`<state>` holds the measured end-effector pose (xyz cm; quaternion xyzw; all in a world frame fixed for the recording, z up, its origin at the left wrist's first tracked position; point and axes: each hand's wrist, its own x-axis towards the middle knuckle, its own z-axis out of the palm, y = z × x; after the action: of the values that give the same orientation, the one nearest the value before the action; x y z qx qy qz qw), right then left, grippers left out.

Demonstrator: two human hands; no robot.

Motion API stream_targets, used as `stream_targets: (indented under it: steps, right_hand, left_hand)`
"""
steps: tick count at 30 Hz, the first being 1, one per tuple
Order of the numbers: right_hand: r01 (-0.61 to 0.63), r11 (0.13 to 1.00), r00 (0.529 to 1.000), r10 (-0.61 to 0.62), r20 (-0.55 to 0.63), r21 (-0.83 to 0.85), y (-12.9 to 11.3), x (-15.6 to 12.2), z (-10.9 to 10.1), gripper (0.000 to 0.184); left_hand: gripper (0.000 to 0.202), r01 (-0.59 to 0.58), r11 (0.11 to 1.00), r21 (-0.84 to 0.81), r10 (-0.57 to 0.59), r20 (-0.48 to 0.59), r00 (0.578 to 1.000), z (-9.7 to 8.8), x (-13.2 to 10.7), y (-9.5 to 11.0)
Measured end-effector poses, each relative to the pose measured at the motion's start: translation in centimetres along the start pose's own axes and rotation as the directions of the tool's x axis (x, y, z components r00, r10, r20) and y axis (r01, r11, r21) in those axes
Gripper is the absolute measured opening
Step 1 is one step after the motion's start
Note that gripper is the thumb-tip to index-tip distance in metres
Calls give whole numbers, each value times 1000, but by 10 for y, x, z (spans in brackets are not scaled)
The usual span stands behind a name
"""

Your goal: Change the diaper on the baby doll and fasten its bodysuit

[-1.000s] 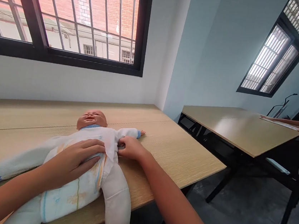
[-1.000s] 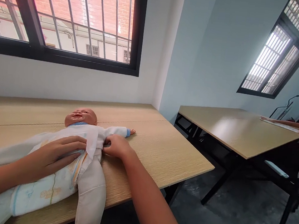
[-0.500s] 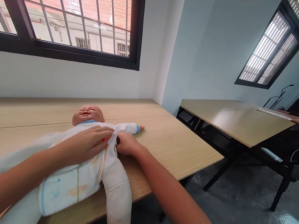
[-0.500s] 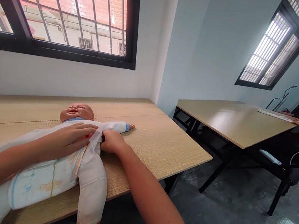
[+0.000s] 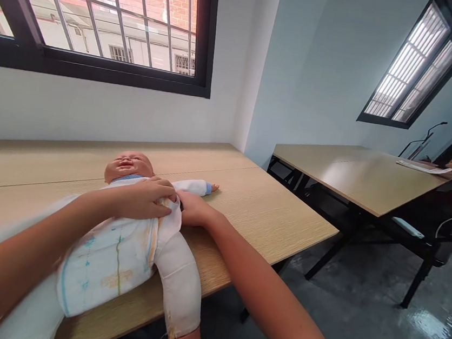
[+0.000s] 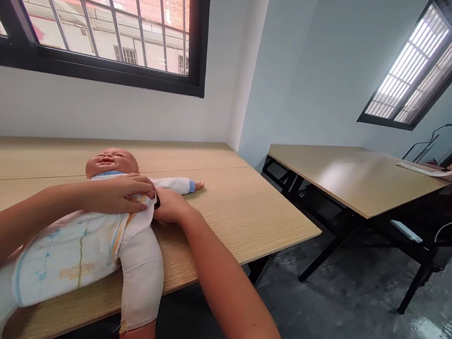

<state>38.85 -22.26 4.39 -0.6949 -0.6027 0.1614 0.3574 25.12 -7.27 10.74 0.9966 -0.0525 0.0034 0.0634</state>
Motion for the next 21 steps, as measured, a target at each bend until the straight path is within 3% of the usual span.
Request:
stream_targets:
  steps: [3,7,14,21]
  right_hand:
    - [88,993,996,-85,41,-81,5,0,-1,24]
    - [41,988,999,-38,24,-149,10,-1,-1,19]
    - [0,956,999,10,30,-295,15,1,1,9]
    - [33,965,999,-31,9,-260,14,-3,-4,11]
  left_hand:
    - [40,-10,1000,27,8,55,998,1,6,-3]
    - [27,-13,999,51,8,106,994,4,16,-6]
    - [26,-182,983,18,182,-13,983,11,8,10]
    - [26,-89,992,89,91,-17,996,12,4,13]
